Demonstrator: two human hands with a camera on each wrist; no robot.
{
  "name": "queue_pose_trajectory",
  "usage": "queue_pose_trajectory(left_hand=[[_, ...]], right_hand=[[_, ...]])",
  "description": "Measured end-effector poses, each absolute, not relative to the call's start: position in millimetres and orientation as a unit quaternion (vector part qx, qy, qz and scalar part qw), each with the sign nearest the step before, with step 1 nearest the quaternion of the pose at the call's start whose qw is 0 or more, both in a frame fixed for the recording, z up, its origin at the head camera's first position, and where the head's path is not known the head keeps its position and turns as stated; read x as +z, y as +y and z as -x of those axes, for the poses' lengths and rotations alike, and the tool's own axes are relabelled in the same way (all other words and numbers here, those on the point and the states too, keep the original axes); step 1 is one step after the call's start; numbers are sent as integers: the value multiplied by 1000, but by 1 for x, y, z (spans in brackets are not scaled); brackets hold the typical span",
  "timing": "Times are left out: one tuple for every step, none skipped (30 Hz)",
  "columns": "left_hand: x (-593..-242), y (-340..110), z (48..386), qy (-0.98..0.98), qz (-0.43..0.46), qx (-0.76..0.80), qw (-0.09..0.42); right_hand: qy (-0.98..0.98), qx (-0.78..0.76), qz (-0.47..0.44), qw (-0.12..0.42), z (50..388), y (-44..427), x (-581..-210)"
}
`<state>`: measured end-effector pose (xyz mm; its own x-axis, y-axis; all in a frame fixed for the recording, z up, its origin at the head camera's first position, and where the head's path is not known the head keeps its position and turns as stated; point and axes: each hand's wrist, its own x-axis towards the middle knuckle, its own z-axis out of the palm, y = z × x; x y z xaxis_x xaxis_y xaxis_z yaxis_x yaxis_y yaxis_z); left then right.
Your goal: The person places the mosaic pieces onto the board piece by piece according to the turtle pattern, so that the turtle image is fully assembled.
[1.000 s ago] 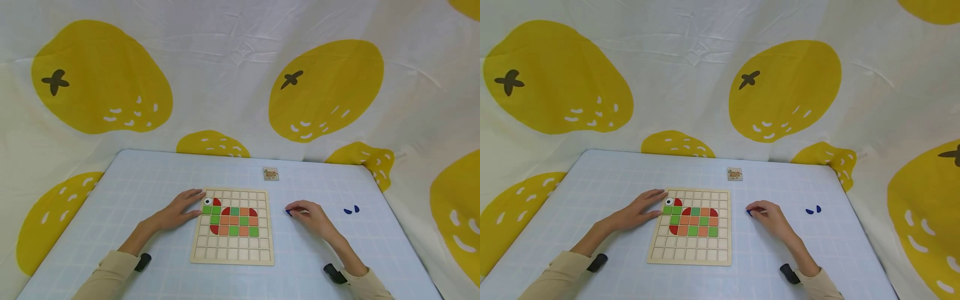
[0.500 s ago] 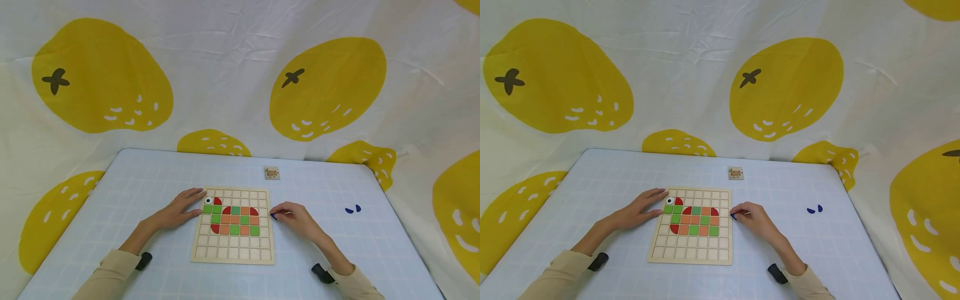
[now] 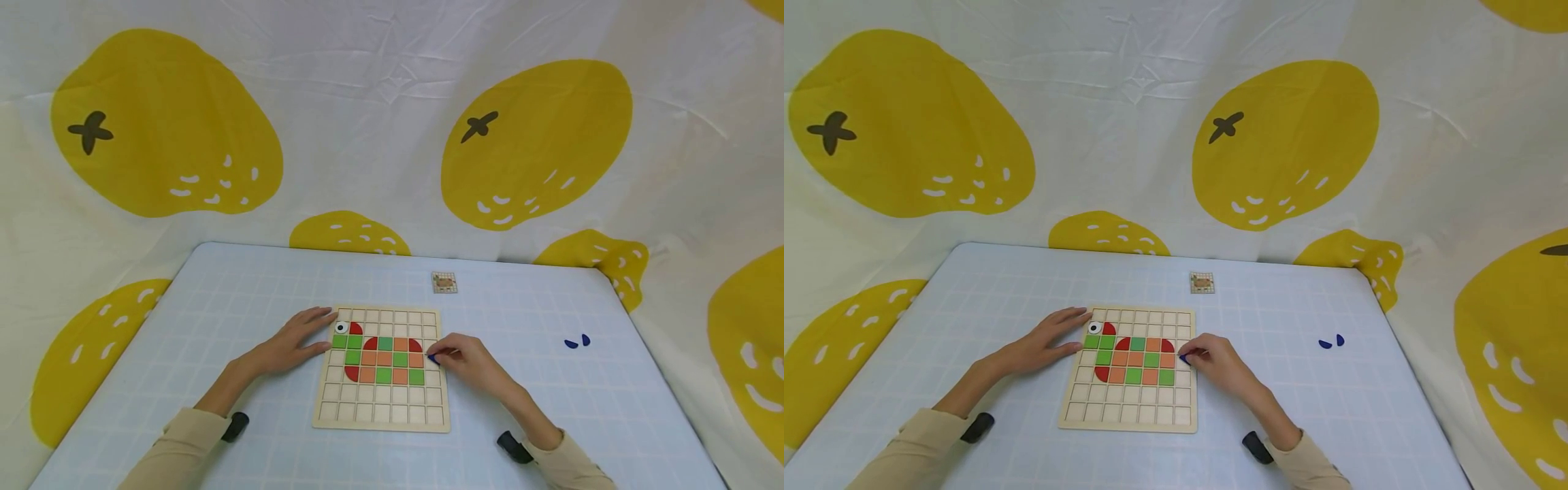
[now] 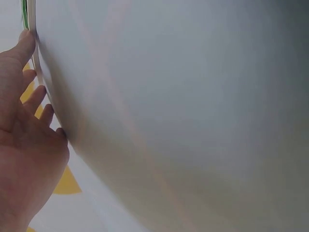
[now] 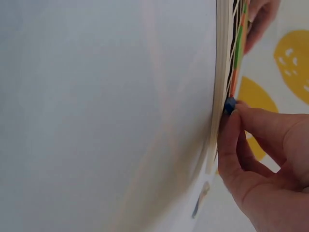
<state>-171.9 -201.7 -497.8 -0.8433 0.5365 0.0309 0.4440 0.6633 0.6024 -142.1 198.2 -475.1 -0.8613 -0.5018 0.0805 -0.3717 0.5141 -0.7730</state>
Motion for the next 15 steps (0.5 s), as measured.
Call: queue_pose_trajectory(left_hand=[[-498,-202,172,909,-270,310,75],[-498,-202,172,909,-271,308,75],[-498,-202,172,909,-269,308,77],[-498,-202,172,909,-268,308,79],[-498,-202,172,910,-268,307,81],[-499,-202,172,910,-269,306,80],[-499,-202,172,910,-268,305,81],[-499,-201,172,911,-268,305,80],[-498,-201,172,911,-267,306,81],[-498,-201,172,910,-267,306,80],[-498,-201,172,910,-267,306,78],[-498,-201,172,910,-267,306,78],[-498,-201,172,910,-267,307,78],[-497,-201,172,910,-267,307,78],[-497,-201,172,910,-266,307,80]], right_hand=[[866,-423,255,77,142,197,-475],[866,-422,256,78,141,196,-475],[867,-420,256,78,141,195,-475],[867,-420,256,77,141,194,-476],[869,-418,255,76,140,194,-476],[870,-417,253,74,140,193,-476],[871,-415,251,72,139,192,-476],[873,-414,248,69,139,192,-477],[875,-413,245,67,139,192,-477],[876,-411,243,65,138,192,-477],[877,-410,241,63,138,192,-477],[878,-409,241,60,138,192,-477],[878,-409,241,59,138,192,-477],[878,-409,241,59,138,192,-477],[878,-409,244,59,138,192,-477]])
